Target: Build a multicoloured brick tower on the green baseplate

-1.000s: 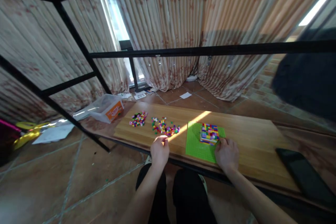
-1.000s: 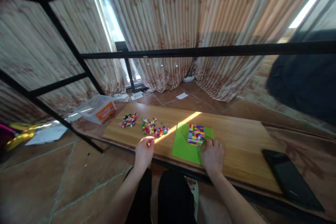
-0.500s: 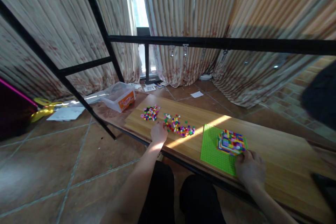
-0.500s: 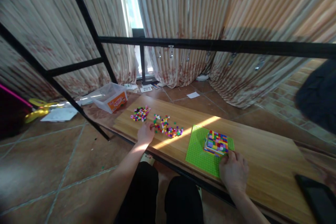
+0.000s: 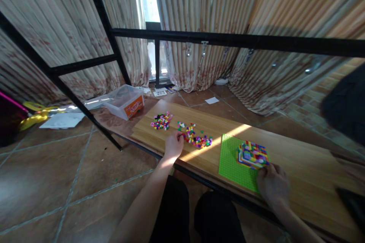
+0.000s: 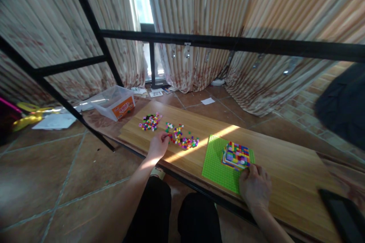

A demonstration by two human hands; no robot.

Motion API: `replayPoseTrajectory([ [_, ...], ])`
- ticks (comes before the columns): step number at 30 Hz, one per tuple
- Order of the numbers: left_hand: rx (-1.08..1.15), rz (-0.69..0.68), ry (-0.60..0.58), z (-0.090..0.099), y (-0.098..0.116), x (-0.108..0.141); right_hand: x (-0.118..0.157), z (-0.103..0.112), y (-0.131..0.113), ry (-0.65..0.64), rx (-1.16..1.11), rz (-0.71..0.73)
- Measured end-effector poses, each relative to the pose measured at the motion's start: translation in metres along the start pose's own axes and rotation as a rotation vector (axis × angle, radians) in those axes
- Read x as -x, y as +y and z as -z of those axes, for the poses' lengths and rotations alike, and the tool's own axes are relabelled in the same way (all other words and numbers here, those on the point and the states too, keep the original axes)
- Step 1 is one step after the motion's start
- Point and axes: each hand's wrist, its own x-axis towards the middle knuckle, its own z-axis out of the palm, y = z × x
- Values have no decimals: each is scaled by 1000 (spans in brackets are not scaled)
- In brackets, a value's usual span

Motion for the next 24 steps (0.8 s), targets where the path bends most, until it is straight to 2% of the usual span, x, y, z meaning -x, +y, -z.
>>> replayPoseTrajectory([
  [5,356,21,-18,-8,24,19,1,3,-6,22,-53,-3],
  [8,553,64,-116,-16,48,53,-2,5,-10,35,-166,-49],
  [11,710,122,-227,-20,65,95,-9,16,-10,39,-436,-107],
  [14,748,203,-362,-20,72,130,-5,43,-14,25,-819,-224],
  [16,744,214,-411,-18,76,145,9,70,-25,40,-891,-221],
  [17,742,211,-425,-18,80,151,20,85,-33,39,-1004,-208],
  [18,739,200,-438,-17,84,155,32,99,-42,-8,-1128,-175],
  [21,719,139,-504,-15,101,166,66,136,-68,-261,-1353,-94],
  [24,695,80,-588,-13,117,176,84,154,-79,-323,-1508,-158],
])
